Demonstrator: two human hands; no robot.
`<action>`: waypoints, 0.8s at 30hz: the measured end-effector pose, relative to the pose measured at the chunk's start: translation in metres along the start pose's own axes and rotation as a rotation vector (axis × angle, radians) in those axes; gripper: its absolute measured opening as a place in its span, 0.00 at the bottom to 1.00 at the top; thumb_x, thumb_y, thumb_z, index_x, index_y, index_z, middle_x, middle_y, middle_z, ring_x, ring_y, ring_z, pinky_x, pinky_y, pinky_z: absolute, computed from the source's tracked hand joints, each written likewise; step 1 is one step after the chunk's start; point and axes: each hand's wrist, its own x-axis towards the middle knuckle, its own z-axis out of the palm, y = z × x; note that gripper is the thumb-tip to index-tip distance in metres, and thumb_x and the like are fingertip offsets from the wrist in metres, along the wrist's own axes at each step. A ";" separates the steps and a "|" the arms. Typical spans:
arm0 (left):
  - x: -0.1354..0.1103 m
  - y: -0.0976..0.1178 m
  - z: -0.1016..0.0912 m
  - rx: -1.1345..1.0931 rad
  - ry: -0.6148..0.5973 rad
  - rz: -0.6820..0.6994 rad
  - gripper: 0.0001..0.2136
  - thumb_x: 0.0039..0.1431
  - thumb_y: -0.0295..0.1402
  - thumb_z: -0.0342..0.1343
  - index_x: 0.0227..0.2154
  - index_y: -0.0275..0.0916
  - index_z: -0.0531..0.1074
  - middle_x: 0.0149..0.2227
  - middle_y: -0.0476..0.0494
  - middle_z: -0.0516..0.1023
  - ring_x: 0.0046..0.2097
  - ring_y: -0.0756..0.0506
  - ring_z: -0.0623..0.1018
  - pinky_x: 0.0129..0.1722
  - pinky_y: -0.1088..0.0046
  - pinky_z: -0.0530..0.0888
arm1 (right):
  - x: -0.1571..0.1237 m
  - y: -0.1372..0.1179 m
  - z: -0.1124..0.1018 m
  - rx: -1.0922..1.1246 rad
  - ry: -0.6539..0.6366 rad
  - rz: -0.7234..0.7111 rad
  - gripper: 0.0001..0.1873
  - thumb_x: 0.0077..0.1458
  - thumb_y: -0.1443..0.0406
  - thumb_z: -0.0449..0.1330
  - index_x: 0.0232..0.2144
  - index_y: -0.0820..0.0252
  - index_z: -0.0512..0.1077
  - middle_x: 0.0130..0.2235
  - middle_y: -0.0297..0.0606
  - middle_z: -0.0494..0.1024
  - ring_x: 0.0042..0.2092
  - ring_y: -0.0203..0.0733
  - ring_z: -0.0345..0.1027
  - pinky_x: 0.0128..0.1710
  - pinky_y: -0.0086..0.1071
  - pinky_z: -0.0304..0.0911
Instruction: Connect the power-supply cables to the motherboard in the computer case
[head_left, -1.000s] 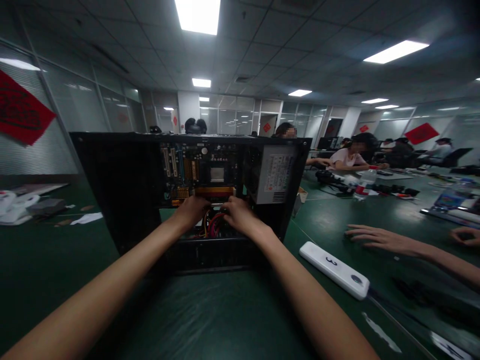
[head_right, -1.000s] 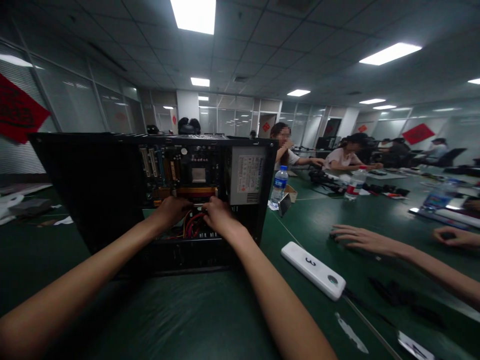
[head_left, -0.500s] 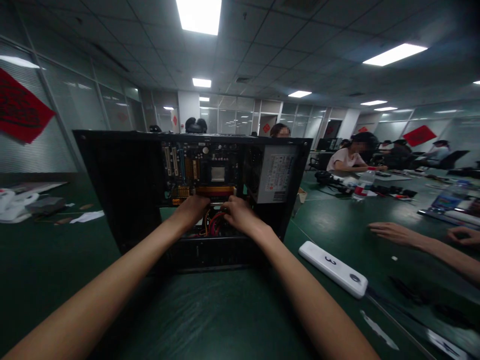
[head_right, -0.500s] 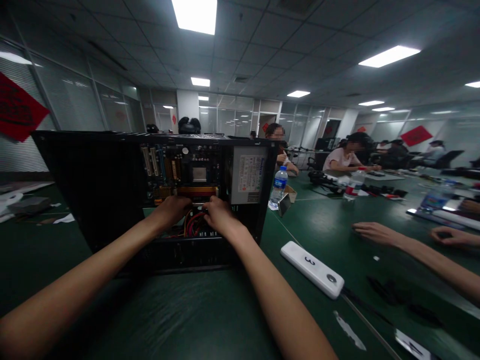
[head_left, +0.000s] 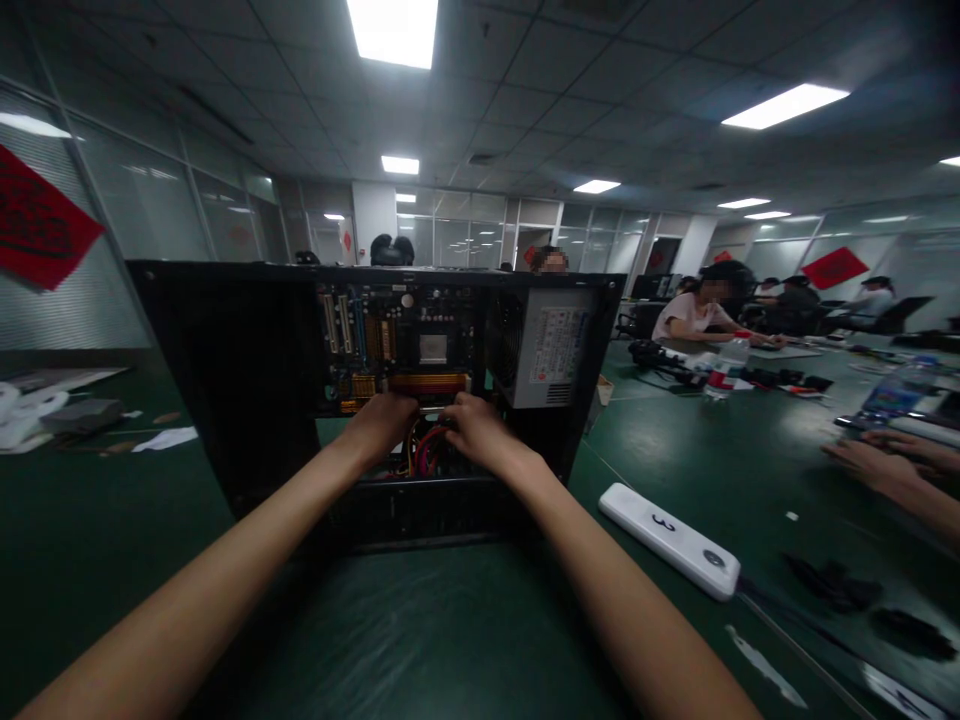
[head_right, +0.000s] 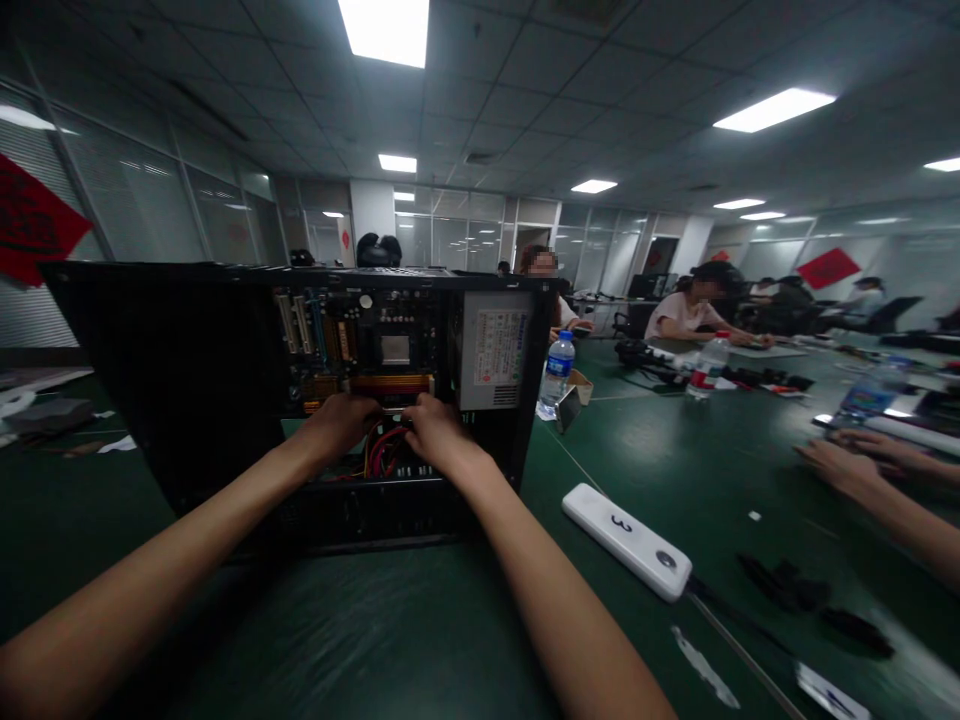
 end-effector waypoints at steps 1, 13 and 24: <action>0.000 0.000 -0.001 -0.009 -0.002 -0.003 0.11 0.63 0.29 0.50 0.39 0.37 0.79 0.40 0.34 0.81 0.44 0.40 0.81 0.41 0.70 0.72 | 0.000 0.000 0.000 0.004 -0.004 0.003 0.14 0.57 0.67 0.60 0.46 0.60 0.77 0.43 0.42 0.72 0.45 0.43 0.69 0.44 0.31 0.62; 0.000 0.000 0.001 -0.003 0.003 -0.003 0.10 0.62 0.29 0.51 0.38 0.38 0.79 0.39 0.34 0.81 0.42 0.39 0.81 0.38 0.70 0.72 | -0.003 -0.002 -0.002 0.018 0.019 -0.007 0.13 0.56 0.68 0.60 0.44 0.61 0.77 0.42 0.42 0.72 0.44 0.42 0.69 0.42 0.30 0.62; 0.000 0.001 0.000 0.020 -0.009 0.020 0.11 0.62 0.28 0.50 0.38 0.38 0.78 0.40 0.35 0.82 0.42 0.39 0.81 0.38 0.70 0.72 | 0.000 0.003 0.005 0.012 0.023 -0.017 0.13 0.56 0.68 0.60 0.44 0.61 0.77 0.42 0.43 0.72 0.44 0.44 0.69 0.43 0.32 0.62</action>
